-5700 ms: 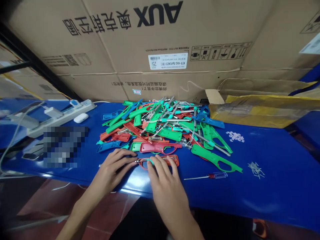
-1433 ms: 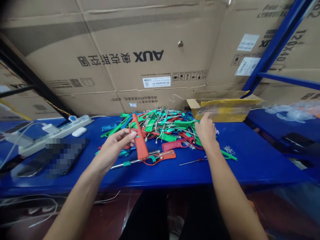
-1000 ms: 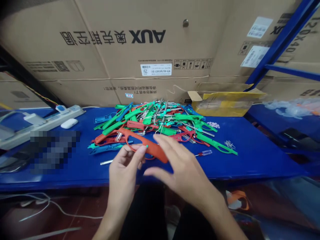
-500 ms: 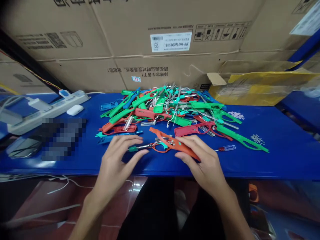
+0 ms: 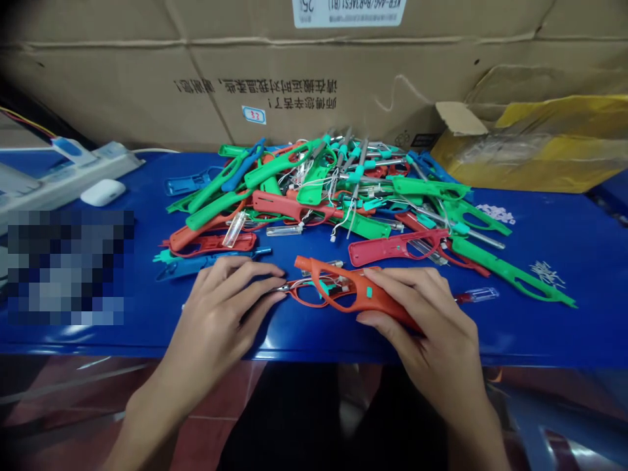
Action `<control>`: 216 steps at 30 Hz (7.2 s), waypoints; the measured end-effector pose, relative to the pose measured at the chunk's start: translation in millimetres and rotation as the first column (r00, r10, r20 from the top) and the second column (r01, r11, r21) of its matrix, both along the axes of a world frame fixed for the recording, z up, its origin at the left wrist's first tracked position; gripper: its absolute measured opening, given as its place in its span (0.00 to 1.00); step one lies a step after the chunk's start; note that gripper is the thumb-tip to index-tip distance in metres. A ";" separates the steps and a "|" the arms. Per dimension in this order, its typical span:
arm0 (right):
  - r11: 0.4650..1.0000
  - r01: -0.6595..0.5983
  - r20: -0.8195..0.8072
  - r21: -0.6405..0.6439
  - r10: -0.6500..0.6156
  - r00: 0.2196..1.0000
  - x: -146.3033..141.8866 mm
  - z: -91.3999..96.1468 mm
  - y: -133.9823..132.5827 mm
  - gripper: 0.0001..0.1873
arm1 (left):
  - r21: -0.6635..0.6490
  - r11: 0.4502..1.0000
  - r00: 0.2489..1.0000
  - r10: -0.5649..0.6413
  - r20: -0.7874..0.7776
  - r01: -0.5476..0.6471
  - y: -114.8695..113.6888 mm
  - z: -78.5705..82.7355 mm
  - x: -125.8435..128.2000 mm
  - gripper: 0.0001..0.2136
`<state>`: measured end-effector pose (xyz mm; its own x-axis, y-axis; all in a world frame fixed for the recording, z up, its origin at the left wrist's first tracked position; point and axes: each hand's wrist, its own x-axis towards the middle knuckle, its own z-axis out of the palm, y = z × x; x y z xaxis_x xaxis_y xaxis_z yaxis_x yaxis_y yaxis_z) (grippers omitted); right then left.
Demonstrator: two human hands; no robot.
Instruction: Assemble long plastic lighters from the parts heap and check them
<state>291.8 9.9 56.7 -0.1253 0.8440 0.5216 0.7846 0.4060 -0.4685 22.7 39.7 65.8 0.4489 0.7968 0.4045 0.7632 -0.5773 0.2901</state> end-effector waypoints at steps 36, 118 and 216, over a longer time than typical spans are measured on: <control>0.961 -0.142 -0.162 -0.236 0.105 0.981 -1.3 2.0 7.1 0.13 | -0.058 0.986 0.986 -0.154 0.069 0.158 0.4 -1.5 8.7 0.12; 0.952 -0.300 0.192 -0.058 0.306 0.933 -29.8 5.3 32.8 0.13 | 0.080 0.997 0.999 -0.004 0.034 0.001 10.3 -11.7 -23.6 0.11; 0.714 -0.403 -0.452 -0.573 0.135 0.882 -40.5 30.2 -19.7 0.17 | 0.456 0.843 0.939 -0.150 -0.308 0.284 17.8 58.9 -22.0 0.13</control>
<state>251.2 -9.9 87.0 -0.3223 0.9440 -0.0700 0.4132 0.0738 -0.9076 0.7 57.6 124.7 0.7258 0.3959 0.5626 0.6084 -0.7511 -0.2563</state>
